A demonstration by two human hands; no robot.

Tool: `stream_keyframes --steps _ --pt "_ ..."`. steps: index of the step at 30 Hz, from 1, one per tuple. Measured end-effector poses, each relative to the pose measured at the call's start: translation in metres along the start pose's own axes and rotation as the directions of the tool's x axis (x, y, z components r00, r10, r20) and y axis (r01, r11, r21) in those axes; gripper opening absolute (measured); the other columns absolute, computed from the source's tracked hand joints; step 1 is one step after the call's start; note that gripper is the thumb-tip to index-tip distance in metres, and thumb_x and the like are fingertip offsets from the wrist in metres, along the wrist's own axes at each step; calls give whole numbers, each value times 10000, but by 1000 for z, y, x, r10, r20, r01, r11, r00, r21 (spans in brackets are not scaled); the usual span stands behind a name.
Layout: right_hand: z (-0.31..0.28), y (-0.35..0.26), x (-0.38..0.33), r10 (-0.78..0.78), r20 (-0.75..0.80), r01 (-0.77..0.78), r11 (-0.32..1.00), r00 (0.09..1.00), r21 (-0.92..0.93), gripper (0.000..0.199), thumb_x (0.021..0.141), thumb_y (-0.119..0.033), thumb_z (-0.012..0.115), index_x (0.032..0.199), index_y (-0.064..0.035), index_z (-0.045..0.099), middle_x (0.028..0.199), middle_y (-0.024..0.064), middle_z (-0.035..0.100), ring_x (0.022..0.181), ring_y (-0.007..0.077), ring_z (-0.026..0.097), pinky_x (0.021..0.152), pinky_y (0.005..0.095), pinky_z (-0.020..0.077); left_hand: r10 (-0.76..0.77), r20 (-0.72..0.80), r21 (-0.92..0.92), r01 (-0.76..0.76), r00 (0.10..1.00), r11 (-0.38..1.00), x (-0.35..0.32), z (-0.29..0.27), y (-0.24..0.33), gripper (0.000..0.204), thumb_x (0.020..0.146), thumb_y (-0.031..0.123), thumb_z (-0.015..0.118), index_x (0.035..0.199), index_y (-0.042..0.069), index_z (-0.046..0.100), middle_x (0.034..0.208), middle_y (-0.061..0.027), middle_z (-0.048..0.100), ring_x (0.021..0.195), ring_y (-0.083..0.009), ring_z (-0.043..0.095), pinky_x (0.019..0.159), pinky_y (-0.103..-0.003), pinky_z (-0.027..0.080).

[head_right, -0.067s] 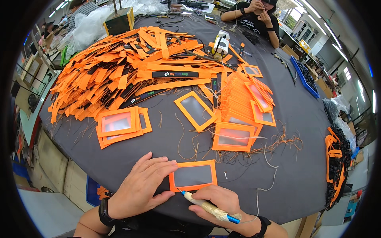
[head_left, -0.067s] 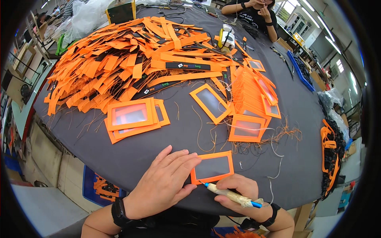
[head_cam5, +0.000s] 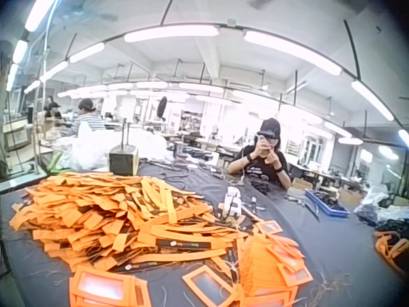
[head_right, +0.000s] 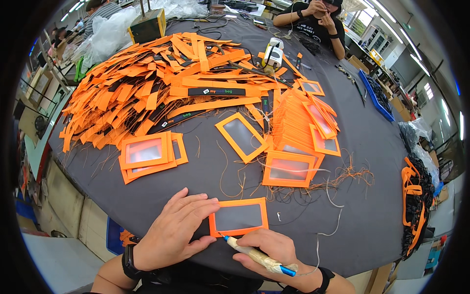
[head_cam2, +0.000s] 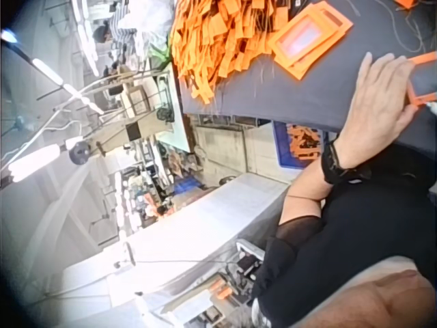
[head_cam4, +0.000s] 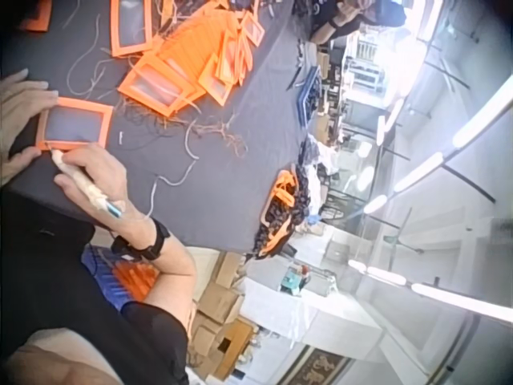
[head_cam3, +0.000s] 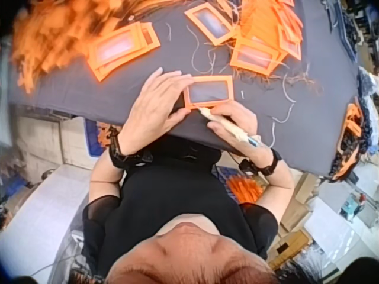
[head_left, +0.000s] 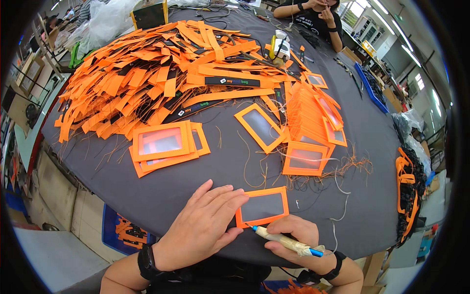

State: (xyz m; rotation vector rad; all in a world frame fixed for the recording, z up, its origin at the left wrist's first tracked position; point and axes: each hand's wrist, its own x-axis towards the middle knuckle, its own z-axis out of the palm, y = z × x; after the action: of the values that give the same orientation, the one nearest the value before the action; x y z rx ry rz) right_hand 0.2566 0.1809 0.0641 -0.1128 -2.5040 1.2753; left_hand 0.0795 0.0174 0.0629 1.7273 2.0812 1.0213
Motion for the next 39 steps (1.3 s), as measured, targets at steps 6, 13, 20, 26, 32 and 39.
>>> stream_keyframes --steps 6,13,20,26,32,39 --pt "1 0 0 4 -5 -4 1000 1000 5 294 741 -159 811 952 -41 644 857 91 673 722 227 655 624 289 523 2 -7 2 -2 1000 1000 0 0 0 603 740 154 765 1275 61 504 1255 -100 562 1230 -293 496 1092 -498 312" --pt "1 -1 1 2 11 -2 1000 1000 6 295 742 -167 812 950 -41 644 855 85 672 723 224 654 627 288 523 0 -3 5 0 1000 1000 0 0 0 618 731 155 772 1280 61 504 1258 -102 563 1232 -289 498 1093 -497 313" --pt "1 0 0 -4 -1 4 1000 1000 24 289 745 -159 809 950 -37 646 860 86 674 727 227 652 631 289 522 2 -7 10 -2 1000 1000 -1 1 -1 614 732 157 773 1278 61 507 1257 -103 563 1231 -287 500 1095 -493 312" --pt "-9 4 -6 58 -73 -41 975 996 219 219 812 -121 734 944 -9 602 845 123 650 710 222 640 639 305 519 -4 -3 -8 4 1000 1000 1 -1 1 614 730 154 772 1275 59 505 1255 -106 562 1229 -289 499 1095 -492 310" --pt "-25 15 -6 263 -470 125 754 843 645 175 925 -151 579 937 6 505 800 146 586 643 204 605 590 318 526 -33 44 -2 33 998 999 4 -5 4 653 708 163 790 1280 43 499 1306 -125 512 1251 -314 463 1090 -477 319" --pt "-40 22 -3 408 -480 66 705 777 706 154 955 -176 539 963 -24 512 725 101 595 622 181 603 566 293 504 -86 26 82 83 996 993 7 -2 9 704 673 201 822 1267 5 497 1275 -177 432 1210 -369 397 1015 -421 373"
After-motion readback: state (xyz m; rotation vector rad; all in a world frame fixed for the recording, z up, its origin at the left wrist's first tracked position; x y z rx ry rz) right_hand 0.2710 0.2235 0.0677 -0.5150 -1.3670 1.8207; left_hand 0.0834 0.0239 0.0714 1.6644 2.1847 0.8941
